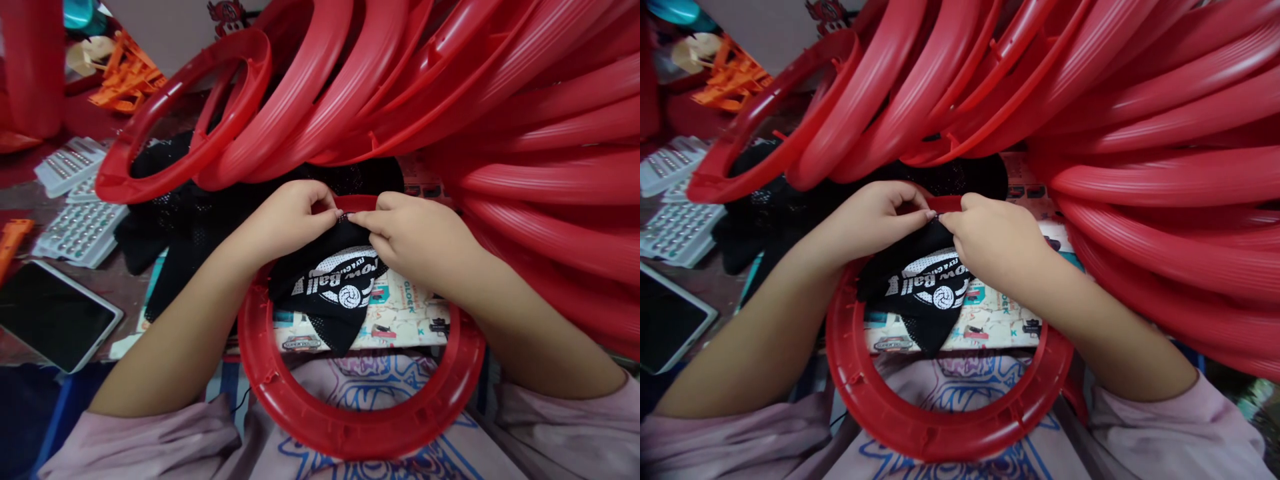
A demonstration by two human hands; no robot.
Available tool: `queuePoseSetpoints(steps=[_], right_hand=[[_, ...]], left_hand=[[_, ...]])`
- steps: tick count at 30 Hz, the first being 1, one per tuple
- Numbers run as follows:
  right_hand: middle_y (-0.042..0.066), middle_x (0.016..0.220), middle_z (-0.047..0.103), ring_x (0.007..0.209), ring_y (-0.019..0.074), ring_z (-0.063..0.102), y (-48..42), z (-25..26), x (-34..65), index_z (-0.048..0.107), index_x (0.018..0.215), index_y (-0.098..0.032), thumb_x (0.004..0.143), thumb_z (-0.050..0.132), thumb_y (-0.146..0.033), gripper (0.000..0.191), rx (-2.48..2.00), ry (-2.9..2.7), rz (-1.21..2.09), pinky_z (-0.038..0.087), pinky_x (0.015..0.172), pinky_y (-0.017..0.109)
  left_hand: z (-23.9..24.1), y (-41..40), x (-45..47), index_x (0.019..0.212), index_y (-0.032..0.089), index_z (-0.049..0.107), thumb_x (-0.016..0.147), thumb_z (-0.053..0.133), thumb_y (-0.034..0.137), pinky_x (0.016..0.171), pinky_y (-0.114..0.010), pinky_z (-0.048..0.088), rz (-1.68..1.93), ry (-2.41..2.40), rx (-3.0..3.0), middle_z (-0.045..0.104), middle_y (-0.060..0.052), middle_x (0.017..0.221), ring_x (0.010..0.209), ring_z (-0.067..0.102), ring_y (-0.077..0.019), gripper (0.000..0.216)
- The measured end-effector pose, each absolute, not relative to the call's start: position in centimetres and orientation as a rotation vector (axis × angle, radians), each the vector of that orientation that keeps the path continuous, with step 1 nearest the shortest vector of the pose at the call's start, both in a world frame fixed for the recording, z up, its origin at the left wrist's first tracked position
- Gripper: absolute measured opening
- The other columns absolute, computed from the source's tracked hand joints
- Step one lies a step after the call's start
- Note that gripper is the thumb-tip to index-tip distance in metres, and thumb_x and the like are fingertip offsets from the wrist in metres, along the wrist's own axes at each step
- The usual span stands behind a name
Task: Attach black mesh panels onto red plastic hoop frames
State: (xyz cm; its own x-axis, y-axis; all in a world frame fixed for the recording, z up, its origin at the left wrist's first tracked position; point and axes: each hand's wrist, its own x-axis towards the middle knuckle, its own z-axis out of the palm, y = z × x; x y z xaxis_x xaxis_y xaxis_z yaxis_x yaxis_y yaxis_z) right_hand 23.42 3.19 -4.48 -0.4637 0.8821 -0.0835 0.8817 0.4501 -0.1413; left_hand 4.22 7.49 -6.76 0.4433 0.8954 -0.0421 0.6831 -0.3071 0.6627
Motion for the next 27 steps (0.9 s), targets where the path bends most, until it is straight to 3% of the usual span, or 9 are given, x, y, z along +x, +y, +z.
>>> queuePoseSetpoints(steps=[8,12,15,19,24,27], right_hand=[[0.004,0.089,0.061,0.063,0.0140,0.052,3.0,-4.0,23.4,0.067,0.122,-0.034,0.093,0.044,-0.022,0.039,-1.675,-2.767,0.210,0.019,0.050,0.028],[0.005,0.094,0.066,0.075,0.0185,0.061,3.3,-3.6,24.0,0.070,0.118,-0.028,0.092,0.045,-0.020,0.037,-1.640,-2.720,0.301,0.031,0.054,0.029],[0.004,0.096,0.071,0.087,0.0184,0.064,3.9,-3.4,24.9,0.075,0.110,-0.024,0.089,0.048,-0.017,0.034,-1.560,-2.620,0.449,0.044,0.071,0.029],[0.003,0.096,0.073,0.089,0.0168,0.065,4.4,-3.3,25.6,0.077,0.105,-0.020,0.085,0.051,-0.011,0.034,-1.515,-2.571,0.517,0.047,0.082,0.028],[0.004,0.096,0.072,0.088,0.0179,0.065,4.5,-3.5,25.8,0.077,0.104,-0.021,0.084,0.049,-0.011,0.035,-1.538,-2.565,0.469,0.049,0.082,0.030],[0.004,0.096,0.072,0.089,0.0181,0.065,4.5,-3.6,25.9,0.077,0.104,-0.021,0.085,0.050,-0.012,0.035,-1.523,-2.569,0.441,0.049,0.084,0.030]], left_hand=[[-6.7,7.3,4.7,0.069,0.015,0.065,0.076,0.059,0.022,0.058,-0.025,0.039,0.474,1.375,2.092,0.066,0.000,0.070,0.063,0.057,-0.0133,0.012],[-7.0,7.0,4.8,0.071,0.015,0.064,0.077,0.058,0.021,0.060,-0.026,0.041,0.516,1.376,2.151,0.065,0.000,0.071,0.065,0.058,-0.0139,0.011],[-7.5,6.6,4.6,0.084,0.015,0.066,0.084,0.055,0.023,0.072,-0.029,0.049,0.662,1.306,2.233,0.070,-0.003,0.085,0.077,0.063,-0.0167,0.014],[-7.8,6.2,4.0,0.096,0.013,0.066,0.086,0.052,0.018,0.095,-0.035,0.050,0.879,1.068,2.379,0.069,-0.010,0.114,0.108,0.064,-0.0209,0.018],[-7.7,6.3,3.8,0.101,0.015,0.069,0.089,0.050,0.015,0.108,-0.041,0.042,0.756,0.840,2.538,0.070,-0.008,0.117,0.117,0.061,-0.0214,0.022],[-7.7,6.4,3.7,0.108,0.015,0.070,0.091,0.051,0.017,0.108,-0.044,0.040,0.642,0.790,2.578,0.070,-0.007,0.118,0.118,0.059,-0.0237,0.025]])
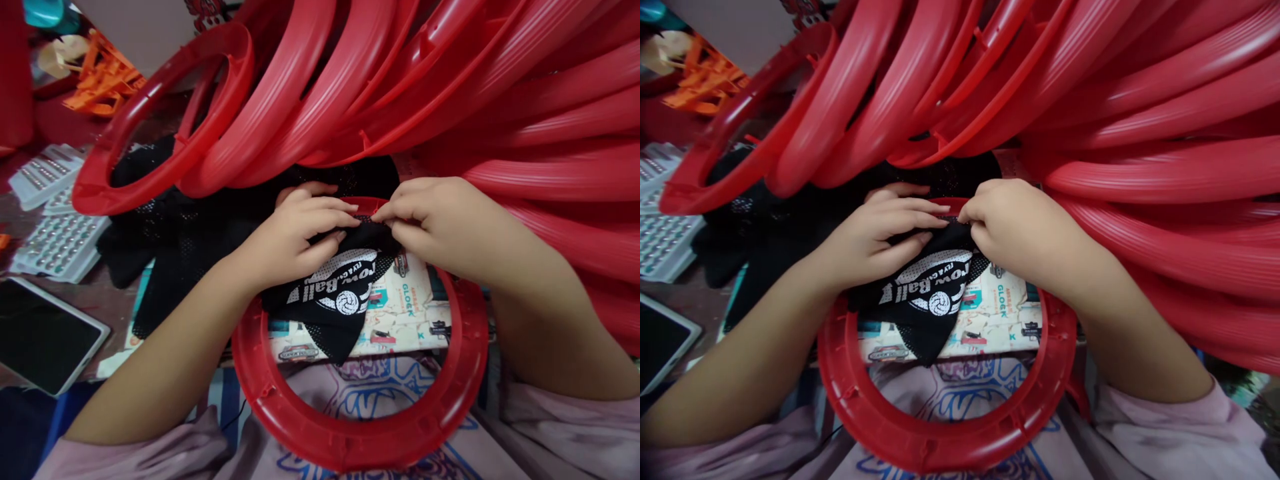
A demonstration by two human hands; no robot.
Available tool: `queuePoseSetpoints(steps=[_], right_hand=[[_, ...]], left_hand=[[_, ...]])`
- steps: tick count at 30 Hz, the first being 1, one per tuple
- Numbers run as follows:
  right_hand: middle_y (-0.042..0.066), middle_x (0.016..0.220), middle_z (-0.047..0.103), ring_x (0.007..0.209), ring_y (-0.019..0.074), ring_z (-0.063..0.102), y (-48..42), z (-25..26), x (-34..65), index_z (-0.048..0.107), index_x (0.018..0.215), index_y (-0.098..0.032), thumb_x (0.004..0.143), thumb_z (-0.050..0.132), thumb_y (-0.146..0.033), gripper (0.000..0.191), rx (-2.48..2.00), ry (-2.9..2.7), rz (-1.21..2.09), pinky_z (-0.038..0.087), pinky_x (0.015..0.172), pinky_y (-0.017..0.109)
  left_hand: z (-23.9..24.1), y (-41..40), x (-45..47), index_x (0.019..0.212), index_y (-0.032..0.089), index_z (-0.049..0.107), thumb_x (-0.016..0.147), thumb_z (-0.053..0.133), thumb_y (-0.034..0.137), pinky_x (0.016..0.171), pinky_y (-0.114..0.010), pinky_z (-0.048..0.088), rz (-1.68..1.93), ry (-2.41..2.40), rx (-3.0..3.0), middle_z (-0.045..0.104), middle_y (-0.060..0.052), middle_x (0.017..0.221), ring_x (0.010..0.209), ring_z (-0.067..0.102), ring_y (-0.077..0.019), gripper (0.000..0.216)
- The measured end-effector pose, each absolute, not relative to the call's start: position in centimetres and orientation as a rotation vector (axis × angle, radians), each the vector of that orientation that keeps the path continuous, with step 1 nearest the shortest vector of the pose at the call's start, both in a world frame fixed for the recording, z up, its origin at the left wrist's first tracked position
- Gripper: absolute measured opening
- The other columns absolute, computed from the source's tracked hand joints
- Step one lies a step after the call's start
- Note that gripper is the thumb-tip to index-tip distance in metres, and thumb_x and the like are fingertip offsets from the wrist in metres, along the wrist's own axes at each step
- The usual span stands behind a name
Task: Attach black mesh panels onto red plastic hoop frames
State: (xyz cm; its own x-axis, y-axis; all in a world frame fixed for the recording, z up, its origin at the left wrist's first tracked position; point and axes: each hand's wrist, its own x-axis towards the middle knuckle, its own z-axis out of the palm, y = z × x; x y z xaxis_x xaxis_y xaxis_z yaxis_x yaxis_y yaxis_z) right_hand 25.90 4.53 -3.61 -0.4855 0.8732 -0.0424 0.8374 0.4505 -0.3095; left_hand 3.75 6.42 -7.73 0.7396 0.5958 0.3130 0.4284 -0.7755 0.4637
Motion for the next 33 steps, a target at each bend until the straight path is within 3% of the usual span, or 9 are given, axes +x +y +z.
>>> queuePoseSetpoints(steps=[9,21,33], right_hand=[[0.004,0.099,0.067,0.091,0.0188,0.064,4.44,-3.61,25.69,0.075,0.110,-0.026,0.089,0.049,-0.013,0.036,-1.587,-2.584,0.457,0.049,0.083,0.032],[0.008,0.096,0.065,0.083,0.0186,0.060,4.25,-3.75,25.70,0.075,0.108,-0.021,0.091,0.048,-0.015,0.032,-1.623,-2.726,0.351,0.044,0.075,0.031],[0.009,0.090,0.062,0.076,0.0175,0.053,4.15,-3.63,25.67,0.076,0.098,-0.019,0.088,0.050,-0.012,0.029,-1.561,-2.788,0.305,0.038,0.067,0.030]], left_hand=[[-7.95,6.48,3.74,0.117,0.017,0.068,0.085,0.045,0.013,0.101,-0.048,0.040,0.547,0.850,2.636,0.069,-0.007,0.115,0.113,0.054,-0.0277,0.040],[-8.03,6.22,4.13,0.121,0.019,0.066,0.083,0.042,0.012,0.097,-0.054,0.038,0.429,0.921,2.685,0.068,-0.007,0.119,0.112,0.050,-0.0304,0.045],[-8.15,5.95,4.24,0.118,0.023,0.066,0.083,0.045,0.010,0.102,-0.058,0.036,0.409,1.015,2.700,0.049,-0.013,0.137,0.125,0.045,-0.0325,0.043]])
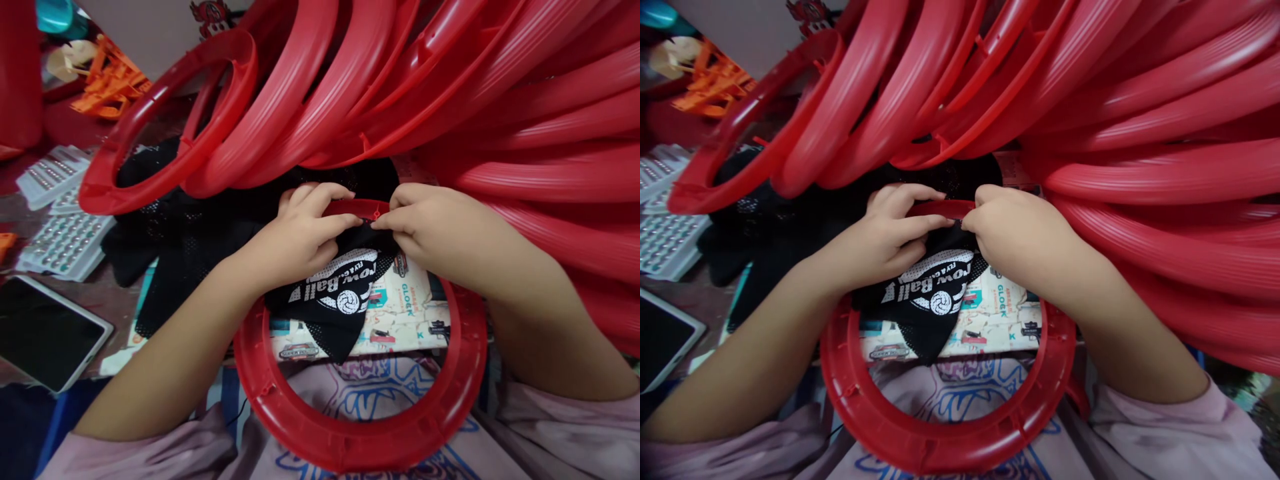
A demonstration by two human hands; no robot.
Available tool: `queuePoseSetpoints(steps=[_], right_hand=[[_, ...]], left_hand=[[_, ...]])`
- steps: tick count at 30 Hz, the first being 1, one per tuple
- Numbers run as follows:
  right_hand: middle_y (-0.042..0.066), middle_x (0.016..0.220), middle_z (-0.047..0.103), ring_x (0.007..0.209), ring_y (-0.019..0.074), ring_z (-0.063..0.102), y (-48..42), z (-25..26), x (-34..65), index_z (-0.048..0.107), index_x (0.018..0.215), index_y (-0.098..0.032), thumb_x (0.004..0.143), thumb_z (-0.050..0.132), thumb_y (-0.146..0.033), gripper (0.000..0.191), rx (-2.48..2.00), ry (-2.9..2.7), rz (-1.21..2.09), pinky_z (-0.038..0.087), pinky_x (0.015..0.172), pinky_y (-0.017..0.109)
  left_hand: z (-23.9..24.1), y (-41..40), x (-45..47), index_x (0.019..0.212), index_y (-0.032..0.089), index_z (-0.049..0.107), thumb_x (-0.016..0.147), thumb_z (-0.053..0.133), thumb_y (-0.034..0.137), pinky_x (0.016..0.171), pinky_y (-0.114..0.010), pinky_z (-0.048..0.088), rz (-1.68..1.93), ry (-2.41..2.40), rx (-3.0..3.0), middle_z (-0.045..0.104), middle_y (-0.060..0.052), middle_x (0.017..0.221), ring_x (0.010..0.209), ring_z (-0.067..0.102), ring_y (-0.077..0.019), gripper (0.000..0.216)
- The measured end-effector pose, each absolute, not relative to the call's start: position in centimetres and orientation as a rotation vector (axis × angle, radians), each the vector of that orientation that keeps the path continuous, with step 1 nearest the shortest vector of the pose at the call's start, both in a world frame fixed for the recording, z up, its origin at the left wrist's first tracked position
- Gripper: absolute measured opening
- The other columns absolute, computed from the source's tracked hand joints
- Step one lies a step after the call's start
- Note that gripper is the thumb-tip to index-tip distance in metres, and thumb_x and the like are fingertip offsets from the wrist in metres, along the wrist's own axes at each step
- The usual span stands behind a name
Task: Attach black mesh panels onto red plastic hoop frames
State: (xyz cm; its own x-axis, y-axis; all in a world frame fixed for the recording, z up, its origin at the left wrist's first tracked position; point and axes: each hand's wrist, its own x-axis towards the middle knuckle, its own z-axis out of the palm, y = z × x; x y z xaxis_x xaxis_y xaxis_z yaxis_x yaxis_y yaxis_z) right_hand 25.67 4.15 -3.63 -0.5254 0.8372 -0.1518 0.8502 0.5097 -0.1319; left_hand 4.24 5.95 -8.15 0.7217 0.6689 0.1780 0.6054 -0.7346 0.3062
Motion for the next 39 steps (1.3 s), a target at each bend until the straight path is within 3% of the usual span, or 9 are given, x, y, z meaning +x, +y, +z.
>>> queuePoseSetpoints(steps=[5,12,16,19,24,29,35,39], right_hand=[[0.008,0.091,0.061,0.077,0.0174,0.054,4.1,-3.8,25.6,0.076,0.099,-0.020,0.089,0.047,-0.012,0.032,1.502,2.657,-0.353,0.038,0.066,0.030],[0.008,0.096,0.066,0.084,0.0193,0.060,3.6,-3.1,25.9,0.071,0.106,-0.017,0.089,0.046,-0.012,0.031,1.547,2.738,-0.401,0.041,0.070,0.030],[0.006,0.082,0.069,0.072,0.0184,0.061,2.3,-2.5,25.8,0.070,0.092,-0.017,0.087,0.050,-0.015,0.021,1.481,2.722,-0.386,0.043,0.067,0.030],[0.009,0.077,0.070,0.064,0.0205,0.061,1.4,-3.2,25.1,0.070,0.081,-0.017,0.089,0.050,-0.016,0.021,1.312,2.619,-0.244,0.041,0.059,0.032],[0.019,0.081,0.071,0.062,0.0239,0.064,1.6,-4.8,23.8,0.071,0.087,-0.012,0.093,0.049,-0.023,0.025,1.489,2.422,-0.160,0.041,0.053,0.033],[0.017,0.089,0.072,0.074,0.0265,0.067,2.8,-5.2,23.4,0.069,0.086,-0.014,0.089,0.051,-0.018,0.018,1.536,2.537,-0.238,0.040,0.056,0.032],[0.005,0.083,0.072,0.071,0.0198,0.062,2.9,-4.4,23.9,0.065,0.097,-0.017,0.078,0.051,-0.011,0.024,1.746,2.679,-0.611,0.037,0.058,0.029],[0.006,0.101,0.071,0.087,0.0186,0.062,3.2,-3.8,24.7,0.067,0.114,-0.018,0.080,0.048,-0.012,0.039,1.596,2.905,-0.833,0.045,0.077,0.030]], left_hand=[[-8.2,5.9,4.2,0.117,0.023,0.067,0.084,0.046,0.012,0.101,-0.058,0.037,0.426,1.038,2.706,0.048,-0.015,0.137,0.128,0.045,-0.0338,0.040],[-7.8,6.2,4.1,0.121,0.017,0.062,0.090,0.044,0.017,0.102,-0.050,0.044,0.365,1.055,2.663,0.057,-0.015,0.136,0.125,0.055,-0.0301,0.036],[-7.6,6.1,4.1,0.123,0.013,0.058,0.086,0.049,0.015,0.099,-0.047,0.048,0.423,1.200,2.616,0.065,-0.014,0.126,0.117,0.061,-0.0292,0.038],[-7.7,5.9,4.3,0.119,0.014,0.058,0.086,0.048,0.014,0.099,-0.046,0.049,0.489,1.289,2.603,0.067,-0.012,0.122,0.113,0.062,-0.0280,0.034],[-7.7,5.2,4.8,0.122,0.010,0.057,0.089,0.046,0.013,0.099,-0.050,0.048,0.454,1.517,2.553,0.064,-0.016,0.122,0.114,0.061,-0.0311,0.035],[-6.7,4.7,4.4,0.131,0.010,0.051,0.088,0.047,0.012,0.097,-0.049,0.049,0.358,1.536,2.559,0.061,-0.017,0.125,0.114,0.060,-0.0313,0.043],[-5.3,4.1,3.0,0.124,0.009,0.055,0.086,0.049,0.020,0.089,-0.049,0.051,0.210,1.697,2.685,0.066,-0.017,0.108,0.099,0.063,-0.0333,0.040],[-4.6,3.8,2.8,0.113,0.013,0.060,0.087,0.050,0.033,0.078,-0.048,0.053,0.127,1.741,2.669,0.066,-0.015,0.095,0.084,0.064,-0.0323,0.034]])
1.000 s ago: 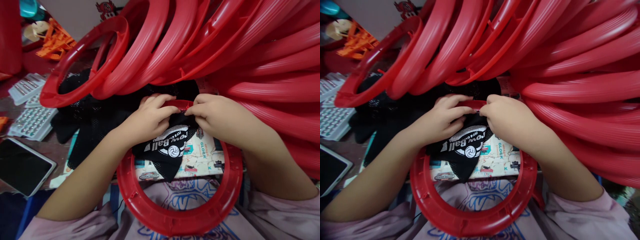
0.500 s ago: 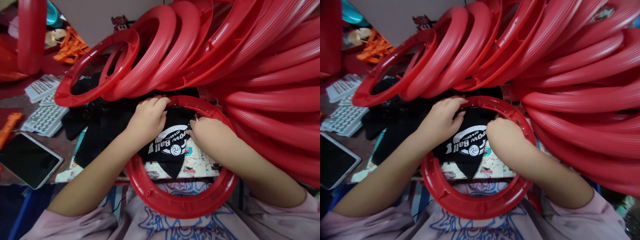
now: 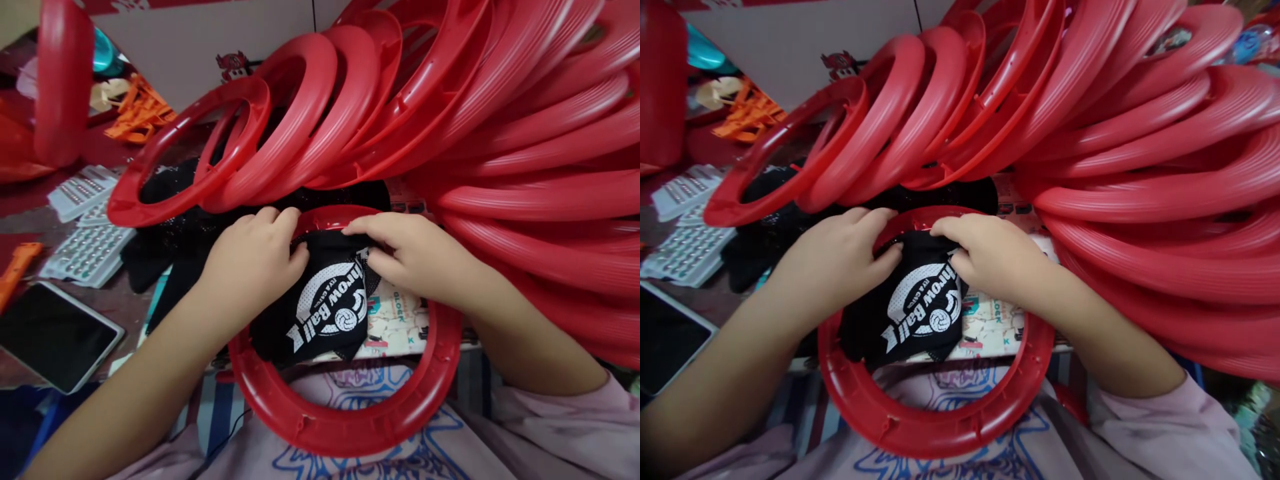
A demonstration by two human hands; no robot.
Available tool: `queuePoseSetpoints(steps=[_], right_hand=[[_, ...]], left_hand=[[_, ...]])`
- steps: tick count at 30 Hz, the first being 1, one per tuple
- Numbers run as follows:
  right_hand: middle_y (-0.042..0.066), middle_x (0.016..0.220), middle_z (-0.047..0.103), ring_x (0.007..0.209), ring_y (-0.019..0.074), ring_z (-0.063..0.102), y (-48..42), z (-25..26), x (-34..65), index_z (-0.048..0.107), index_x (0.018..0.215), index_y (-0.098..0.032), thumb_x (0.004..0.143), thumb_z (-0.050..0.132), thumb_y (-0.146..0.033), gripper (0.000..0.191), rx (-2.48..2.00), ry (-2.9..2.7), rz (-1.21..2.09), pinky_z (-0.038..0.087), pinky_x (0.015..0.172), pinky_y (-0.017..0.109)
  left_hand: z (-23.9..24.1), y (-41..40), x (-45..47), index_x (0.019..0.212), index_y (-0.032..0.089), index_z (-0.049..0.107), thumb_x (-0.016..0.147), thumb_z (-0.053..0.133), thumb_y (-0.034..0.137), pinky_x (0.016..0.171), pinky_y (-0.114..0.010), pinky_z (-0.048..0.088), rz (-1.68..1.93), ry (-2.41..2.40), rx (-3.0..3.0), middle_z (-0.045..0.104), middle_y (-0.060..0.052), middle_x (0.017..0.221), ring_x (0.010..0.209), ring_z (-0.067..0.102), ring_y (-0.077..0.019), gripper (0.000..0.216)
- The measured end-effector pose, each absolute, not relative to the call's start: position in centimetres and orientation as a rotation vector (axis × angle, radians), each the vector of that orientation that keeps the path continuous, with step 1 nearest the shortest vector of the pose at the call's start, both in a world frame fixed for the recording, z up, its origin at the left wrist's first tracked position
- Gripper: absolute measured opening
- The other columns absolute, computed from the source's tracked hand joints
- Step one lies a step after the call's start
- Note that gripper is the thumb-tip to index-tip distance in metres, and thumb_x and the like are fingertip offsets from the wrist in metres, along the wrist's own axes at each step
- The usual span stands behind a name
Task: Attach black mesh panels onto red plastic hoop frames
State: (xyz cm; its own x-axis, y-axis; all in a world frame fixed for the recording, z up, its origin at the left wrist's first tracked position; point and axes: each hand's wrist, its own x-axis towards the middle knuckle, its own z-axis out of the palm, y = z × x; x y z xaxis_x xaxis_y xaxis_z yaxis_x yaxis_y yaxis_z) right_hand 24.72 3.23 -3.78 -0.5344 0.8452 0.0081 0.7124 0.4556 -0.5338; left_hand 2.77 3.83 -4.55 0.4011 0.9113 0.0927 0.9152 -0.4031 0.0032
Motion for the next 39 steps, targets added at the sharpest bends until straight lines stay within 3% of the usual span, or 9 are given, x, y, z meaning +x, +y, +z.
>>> queuePoseSetpoints(steps=[5,8,14,24,28,33,39], right_hand=[[0.008,0.096,0.066,0.088,0.0189,0.061,3.9,-4.0,25.2,0.068,0.122,-0.017,0.084,0.044,-0.012,0.045,-1.251,-2.516,0.673,0.047,0.084,0.033],[0.008,0.098,0.064,0.088,0.0174,0.061,3.9,-4.1,25.4,0.065,0.127,-0.017,0.083,0.045,-0.009,0.049,-1.157,-2.467,0.637,0.049,0.083,0.031],[0.006,0.100,0.070,0.088,0.0139,0.063,3.8,-4.2,25.8,0.074,0.107,-0.018,0.086,0.044,-0.007,0.038,-1.041,-2.432,0.664,0.050,0.080,0.027],[0.008,0.100,0.066,0.084,0.0148,0.060,4.3,-5.4,25.4,0.071,0.117,-0.018,0.088,0.042,-0.007,0.043,-1.032,-2.478,0.624,0.048,0.074,0.027],[0.008,0.100,0.062,0.081,0.0171,0.057,4.0,-5.6,25.0,0.068,0.124,-0.021,0.089,0.040,-0.010,0.046,-1.171,-2.536,0.528,0.047,0.072,0.031],[0.008,0.096,0.058,0.071,0.0155,0.050,3.8,-5.8,24.7,0.067,0.124,-0.023,0.092,0.040,-0.015,0.043,-1.246,-2.640,0.333,0.043,0.065,0.029],[0.008,0.097,0.057,0.079,0.0175,0.051,3.9,-6.3,24.8,0.066,0.121,-0.019,0.094,0.038,-0.013,0.040,-1.183,-2.715,0.206,0.040,0.064,0.027]], left_hand=[[-4.2,5.4,3.8,0.103,0.014,0.066,0.090,0.044,0.027,0.089,-0.041,0.052,-0.443,-1.575,-2.982,0.068,-0.011,0.105,0.097,0.064,-0.0259,0.029],[-4.7,6.6,3.8,0.093,0.013,0.068,0.088,0.046,0.023,0.083,-0.035,0.052,-0.542,-1.535,-3.119,0.068,-0.008,0.097,0.089,0.064,-0.0212,0.025],[-5.5,7.3,2.4,0.088,0.017,0.071,0.085,0.056,0.030,0.083,-0.031,0.051,-0.637,-1.604,-3.310,0.069,-0.005,0.103,0.095,0.065,-0.0200,0.020],[-6.1,7.3,2.2,0.079,0.016,0.067,0.078,0.068,0.032,0.054,-0.021,0.039,-1.006,-2.309,-3.223,0.062,0.002,0.071,0.063,0.054,-0.0110,0.016],[-6.3,7.6,2.0,0.081,0.016,0.069,0.077,0.066,0.033,0.057,-0.023,0.042,-0.938,-2.313,-3.255,0.065,0.000,0.075,0.066,0.057,-0.0131,0.017],[-6.4,7.9,1.9,0.092,0.019,0.074,0.081,0.062,0.033,0.081,-0.031,0.051,-0.923,-2.156,-3.339,0.071,-0.003,0.099,0.090,0.065,-0.0202,0.022],[-6.3,7.7,2.0,0.078,0.017,0.072,0.078,0.064,0.035,0.059,-0.027,0.046,-0.905,-2.304,-3.273,0.069,-0.003,0.075,0.067,0.061,-0.0168,0.020]])
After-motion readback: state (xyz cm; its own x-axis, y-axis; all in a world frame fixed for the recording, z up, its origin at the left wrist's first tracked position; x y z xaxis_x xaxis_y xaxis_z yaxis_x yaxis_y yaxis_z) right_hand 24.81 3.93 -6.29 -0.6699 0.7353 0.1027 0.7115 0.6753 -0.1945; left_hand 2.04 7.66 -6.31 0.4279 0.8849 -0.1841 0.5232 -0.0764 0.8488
